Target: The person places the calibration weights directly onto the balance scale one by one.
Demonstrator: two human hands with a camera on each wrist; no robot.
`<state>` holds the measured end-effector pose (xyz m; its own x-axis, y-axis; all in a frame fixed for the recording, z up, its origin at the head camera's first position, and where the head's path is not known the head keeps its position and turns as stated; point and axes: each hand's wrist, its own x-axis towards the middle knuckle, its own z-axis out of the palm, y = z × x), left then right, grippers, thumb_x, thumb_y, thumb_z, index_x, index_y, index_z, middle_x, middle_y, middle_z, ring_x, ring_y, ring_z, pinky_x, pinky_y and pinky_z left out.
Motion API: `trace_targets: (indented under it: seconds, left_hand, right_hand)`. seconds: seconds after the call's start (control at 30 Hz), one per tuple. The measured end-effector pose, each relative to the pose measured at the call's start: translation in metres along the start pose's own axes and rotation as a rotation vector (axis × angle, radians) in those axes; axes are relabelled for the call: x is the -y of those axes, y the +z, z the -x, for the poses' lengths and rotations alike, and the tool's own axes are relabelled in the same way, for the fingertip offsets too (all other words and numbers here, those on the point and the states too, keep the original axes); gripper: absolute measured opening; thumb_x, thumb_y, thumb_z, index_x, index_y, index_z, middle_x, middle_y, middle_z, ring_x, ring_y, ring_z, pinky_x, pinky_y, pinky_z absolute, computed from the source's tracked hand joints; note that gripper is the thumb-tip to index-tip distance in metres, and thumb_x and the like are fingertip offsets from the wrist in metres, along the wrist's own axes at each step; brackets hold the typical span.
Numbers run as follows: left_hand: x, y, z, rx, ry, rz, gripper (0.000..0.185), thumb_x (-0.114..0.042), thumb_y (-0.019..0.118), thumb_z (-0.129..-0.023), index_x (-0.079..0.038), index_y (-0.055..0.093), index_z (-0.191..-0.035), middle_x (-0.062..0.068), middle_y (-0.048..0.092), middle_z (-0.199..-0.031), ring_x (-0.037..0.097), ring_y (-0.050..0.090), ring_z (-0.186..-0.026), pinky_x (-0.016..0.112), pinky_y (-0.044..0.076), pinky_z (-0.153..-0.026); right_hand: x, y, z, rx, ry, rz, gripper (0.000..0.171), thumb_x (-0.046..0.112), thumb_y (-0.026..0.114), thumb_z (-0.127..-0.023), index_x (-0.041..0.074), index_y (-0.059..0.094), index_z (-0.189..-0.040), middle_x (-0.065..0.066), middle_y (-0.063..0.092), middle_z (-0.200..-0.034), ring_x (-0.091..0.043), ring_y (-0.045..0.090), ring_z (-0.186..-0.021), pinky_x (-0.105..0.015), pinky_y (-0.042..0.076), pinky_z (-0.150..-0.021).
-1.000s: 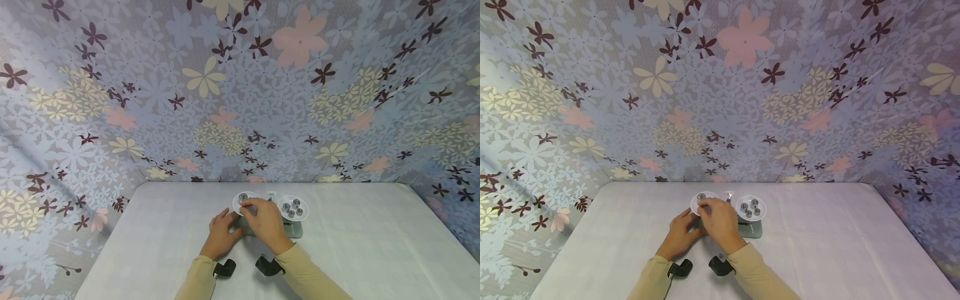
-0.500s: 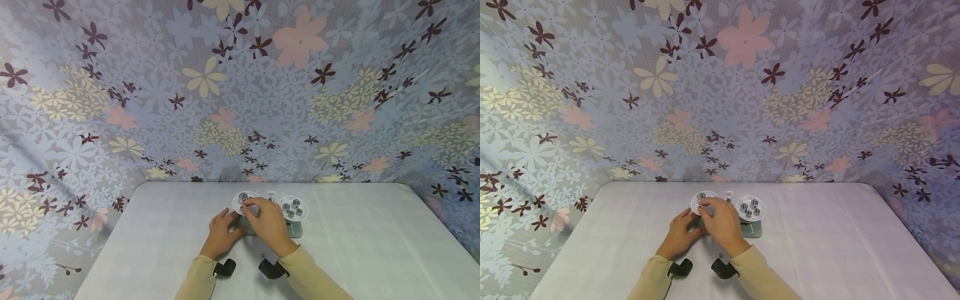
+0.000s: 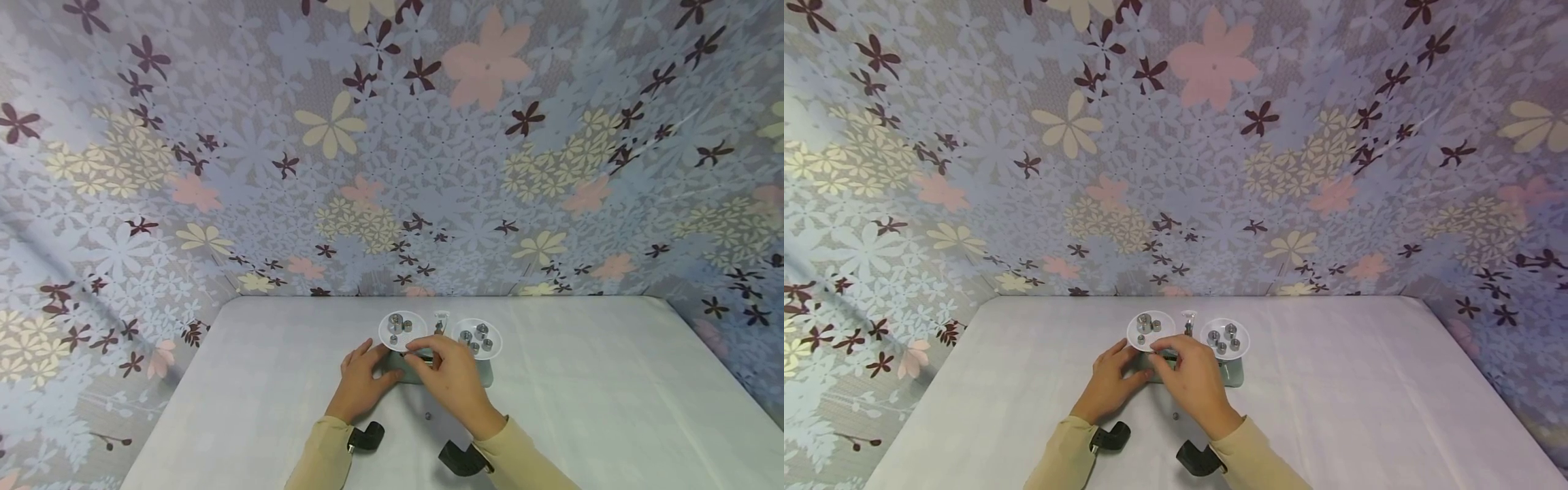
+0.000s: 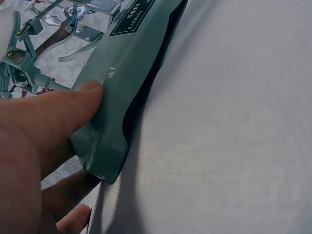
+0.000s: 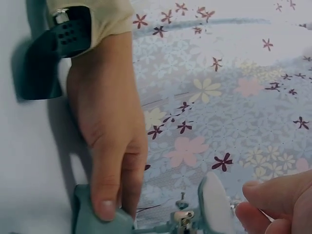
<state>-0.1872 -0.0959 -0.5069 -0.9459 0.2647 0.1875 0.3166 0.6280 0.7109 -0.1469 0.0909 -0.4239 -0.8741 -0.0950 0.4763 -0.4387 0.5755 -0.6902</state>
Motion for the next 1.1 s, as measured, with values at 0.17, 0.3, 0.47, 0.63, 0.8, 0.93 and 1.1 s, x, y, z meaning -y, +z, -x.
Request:
trace_targets:
  seconds: [0.17, 0.3, 0.47, 0.63, 0.8, 0.93, 1.1]
  left_hand:
    - [0.000, 0.000, -0.001, 0.002, 0.009, -0.008, 0.057, -0.035, 0.071, -0.093, -0.005, 0.058, -0.140, 0.012, 0.058, -0.143, 0.041, 0.034, -0.144, 0.065, 0.015, -0.115]
    - [0.001, -0.001, -0.002, -0.004, 0.015, -0.012, 0.056, -0.033, 0.071, -0.092, -0.005, 0.059, -0.139, 0.011, 0.059, -0.142, 0.041, 0.035, -0.144, 0.066, 0.016, -0.114]
    - [0.002, 0.000, -0.002, -0.010, 0.017, -0.007, 0.056, -0.033, 0.071, -0.092, -0.005, 0.059, -0.139, 0.012, 0.059, -0.141, 0.042, 0.035, -0.143, 0.066, 0.016, -0.114]
    - [0.004, 0.000, -0.002, -0.013, 0.017, -0.007, 0.056, -0.034, 0.071, -0.092, -0.006, 0.060, -0.139, 0.011, 0.059, -0.141, 0.042, 0.035, -0.143, 0.066, 0.016, -0.114]
    - [0.005, 0.001, -0.001, -0.009, 0.008, -0.002, 0.056, -0.034, 0.072, -0.091, -0.007, 0.060, -0.139, 0.011, 0.059, -0.141, 0.041, 0.035, -0.143, 0.065, 0.016, -0.114]
    - [0.004, 0.002, -0.001, -0.012, 0.013, 0.001, 0.056, -0.033, 0.072, -0.091, -0.006, 0.061, -0.138, 0.011, 0.060, -0.141, 0.041, 0.036, -0.143, 0.065, 0.017, -0.114]
    - [0.004, 0.002, -0.002, -0.019, 0.029, 0.000, 0.055, -0.032, 0.073, -0.090, -0.006, 0.061, -0.137, 0.011, 0.061, -0.140, 0.042, 0.037, -0.142, 0.066, 0.017, -0.113]
  right_hand:
    - [-0.004, -0.004, 0.008, 0.023, 0.038, -0.028, 0.016, 0.009, 0.084, -0.081, 0.014, 0.078, -0.096, 0.010, 0.066, -0.077, -0.002, 0.038, -0.046, -0.023, 0.036, -0.044]
    - [-0.009, -0.006, 0.014, 0.042, 0.072, -0.025, 0.016, 0.010, 0.083, -0.081, 0.014, 0.078, -0.096, 0.010, 0.058, -0.069, -0.002, 0.038, -0.048, -0.023, 0.036, -0.045]
    - [-0.017, -0.006, 0.020, 0.040, 0.046, -0.005, 0.016, 0.008, 0.084, -0.080, 0.014, 0.078, -0.094, 0.011, 0.049, -0.062, 0.000, 0.037, -0.048, -0.022, 0.035, -0.044]
    - [-0.023, -0.006, 0.027, 0.044, 0.051, 0.000, 0.017, 0.006, 0.084, -0.079, 0.016, 0.078, -0.092, 0.013, 0.045, -0.058, 0.000, 0.036, -0.047, -0.021, 0.034, -0.043]
    - [-0.028, -0.006, 0.034, 0.087, 0.135, 0.001, 0.015, 0.010, 0.083, -0.081, 0.016, 0.079, -0.094, 0.012, 0.046, -0.059, -0.002, 0.038, -0.046, -0.022, 0.035, -0.044]
    - [-0.030, -0.006, 0.039, 0.118, 0.192, 0.000, 0.015, 0.010, 0.083, -0.081, 0.016, 0.079, -0.093, 0.010, 0.045, -0.057, -0.003, 0.038, -0.046, -0.021, 0.034, -0.043]
    - [-0.032, -0.005, 0.044, 0.153, 0.232, -0.035, 0.014, 0.008, 0.082, -0.082, 0.016, 0.078, -0.092, 0.010, 0.044, -0.055, -0.003, 0.039, -0.046, -0.021, 0.034, -0.042]
